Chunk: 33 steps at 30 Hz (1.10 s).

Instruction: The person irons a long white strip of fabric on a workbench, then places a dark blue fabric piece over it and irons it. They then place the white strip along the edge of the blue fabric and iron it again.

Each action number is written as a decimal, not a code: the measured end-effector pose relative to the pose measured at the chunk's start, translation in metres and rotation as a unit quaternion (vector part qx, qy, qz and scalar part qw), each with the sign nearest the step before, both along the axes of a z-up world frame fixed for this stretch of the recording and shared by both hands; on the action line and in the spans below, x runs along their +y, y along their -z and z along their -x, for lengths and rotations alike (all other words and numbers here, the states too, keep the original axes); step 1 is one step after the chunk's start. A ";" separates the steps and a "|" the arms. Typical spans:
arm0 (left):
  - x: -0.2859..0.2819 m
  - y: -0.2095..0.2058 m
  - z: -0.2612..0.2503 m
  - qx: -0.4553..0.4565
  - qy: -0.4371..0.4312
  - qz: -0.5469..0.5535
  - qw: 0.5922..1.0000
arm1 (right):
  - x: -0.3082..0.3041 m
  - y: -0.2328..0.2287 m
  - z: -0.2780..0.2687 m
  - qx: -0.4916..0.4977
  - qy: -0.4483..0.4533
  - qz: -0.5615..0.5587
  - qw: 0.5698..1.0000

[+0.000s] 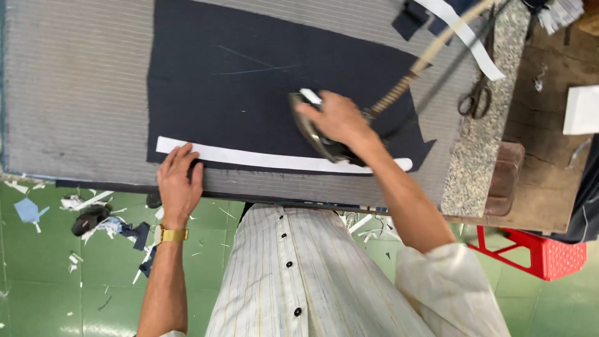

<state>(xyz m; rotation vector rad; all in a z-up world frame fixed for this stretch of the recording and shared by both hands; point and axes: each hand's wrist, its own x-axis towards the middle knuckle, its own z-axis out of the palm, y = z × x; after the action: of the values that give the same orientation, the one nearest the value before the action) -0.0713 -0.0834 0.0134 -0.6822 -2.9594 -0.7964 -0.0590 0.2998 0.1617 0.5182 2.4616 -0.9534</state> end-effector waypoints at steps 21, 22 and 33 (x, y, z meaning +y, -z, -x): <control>0.001 0.023 -0.001 0.054 -0.040 0.012 0.998 | 0.091 -0.005 -0.118 -0.038 0.067 -0.034 0.996; 0.001 0.025 0.000 0.049 -0.035 0.013 0.998 | 0.077 -0.004 -0.110 -0.006 0.057 -0.011 0.998; 0.007 0.009 0.000 -0.019 -0.048 -0.002 0.999 | -0.118 -0.013 0.065 0.035 -0.184 0.033 0.982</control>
<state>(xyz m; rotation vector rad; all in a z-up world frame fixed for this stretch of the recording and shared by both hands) -0.0711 -0.0759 0.0044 -0.5247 -2.9962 -0.8171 -0.1236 0.1819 0.1744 0.0027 2.4571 -0.9056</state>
